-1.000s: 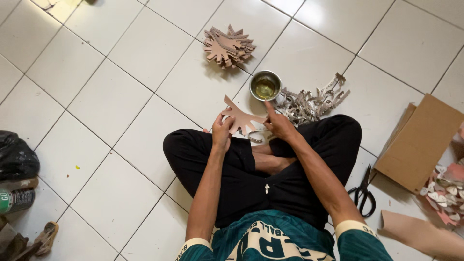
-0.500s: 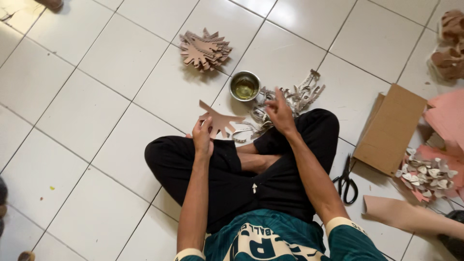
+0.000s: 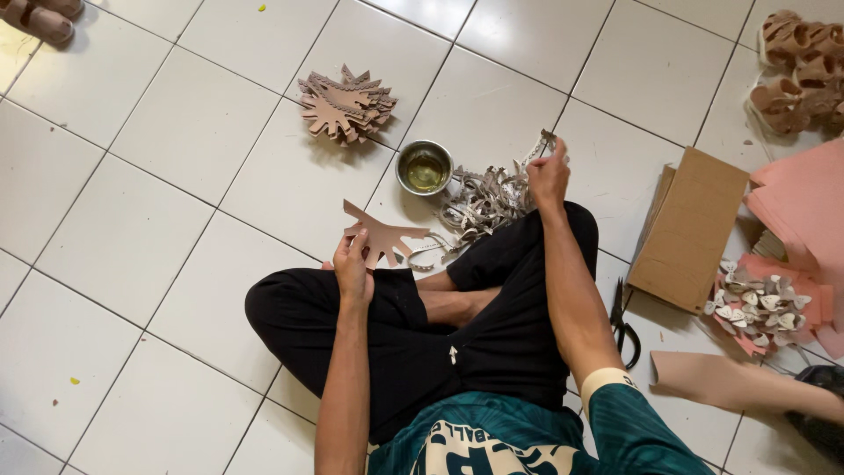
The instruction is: The person sits on the floor of a leather workshop and assembles cut leather pieces into tree-shaped decorations, pressing and folding the pieces together by hand and dipping them in a bowl of glue. They then gather scrap leather pieces from the floor into a plastic bag.
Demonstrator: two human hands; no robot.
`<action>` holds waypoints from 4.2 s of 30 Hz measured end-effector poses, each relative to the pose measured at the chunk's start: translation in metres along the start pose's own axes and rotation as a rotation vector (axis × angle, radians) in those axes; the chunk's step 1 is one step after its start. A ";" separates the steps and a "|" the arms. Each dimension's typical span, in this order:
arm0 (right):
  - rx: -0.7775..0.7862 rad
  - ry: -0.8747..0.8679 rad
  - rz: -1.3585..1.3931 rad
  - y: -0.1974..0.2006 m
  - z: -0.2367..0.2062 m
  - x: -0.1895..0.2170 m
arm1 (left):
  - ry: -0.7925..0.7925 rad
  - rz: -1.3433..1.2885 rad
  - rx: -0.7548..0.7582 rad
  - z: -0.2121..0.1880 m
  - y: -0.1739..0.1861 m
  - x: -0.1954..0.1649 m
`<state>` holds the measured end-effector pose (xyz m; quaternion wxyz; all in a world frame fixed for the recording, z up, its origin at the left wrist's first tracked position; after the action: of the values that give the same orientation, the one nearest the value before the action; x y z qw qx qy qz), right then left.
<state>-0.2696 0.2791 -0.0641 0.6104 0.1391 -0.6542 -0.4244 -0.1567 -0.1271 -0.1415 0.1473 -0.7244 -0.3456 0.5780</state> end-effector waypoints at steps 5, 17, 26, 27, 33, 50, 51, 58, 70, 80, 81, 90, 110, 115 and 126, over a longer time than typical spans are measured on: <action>0.307 0.075 -0.105 -0.042 -0.010 0.026 | 0.018 0.042 -0.008 0.002 0.001 -0.002; 0.113 0.048 0.230 -0.038 -0.003 -0.002 | 0.011 0.055 0.000 0.006 0.006 0.001; 0.385 0.219 -0.027 -0.080 -0.041 0.024 | 0.009 0.049 -0.020 0.008 0.009 0.004; 0.434 0.298 -0.025 -0.088 -0.054 0.032 | 0.007 0.039 -0.018 0.008 0.009 0.004; 0.679 0.542 -0.062 -0.131 -0.135 0.062 | 0.020 0.062 -0.021 0.006 0.007 0.003; 0.662 0.911 0.047 -0.150 -0.178 0.120 | -0.026 0.037 -0.039 0.002 0.001 -0.006; 0.662 0.948 0.037 -0.152 -0.182 0.126 | -0.048 0.068 -0.037 0.002 0.000 -0.009; 0.712 0.389 0.306 -0.129 -0.155 0.110 | -0.025 0.114 -0.049 -0.007 -0.004 -0.019; 0.370 -0.109 0.657 -0.076 -0.108 0.016 | -0.064 0.153 -0.091 -0.011 0.004 -0.017; 0.417 0.353 0.053 -0.096 -0.110 0.038 | -0.046 0.152 -0.080 -0.004 0.002 -0.013; 0.437 0.376 -0.005 -0.100 -0.110 0.037 | -0.045 0.162 -0.085 -0.003 0.003 -0.012; 0.577 0.437 -0.002 -0.108 -0.119 0.055 | -0.053 0.139 -0.070 0.000 0.006 -0.009; 0.273 0.228 0.155 -0.046 -0.066 0.019 | -0.015 0.202 -0.055 0.002 0.000 -0.005; 0.592 0.566 -0.106 -0.102 -0.121 0.048 | -0.024 0.242 -0.068 0.000 -0.001 -0.008; 0.304 0.149 0.033 -0.096 -0.078 0.064 | -0.029 0.259 -0.072 -0.004 0.002 -0.009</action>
<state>-0.2441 0.1465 -0.0990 0.6359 0.2501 -0.6662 -0.2987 -0.1532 -0.1334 -0.1351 0.0406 -0.7594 -0.2717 0.5897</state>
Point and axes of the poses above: each hand's wrist, its own z-axis towards the middle knuckle, its own y-axis out of the back of the hand, x = y × z, the point moved 8 cm from there along z, towards the middle knuckle, and after that the axes turned 4 degrees about -z, right-handed, at the moved point
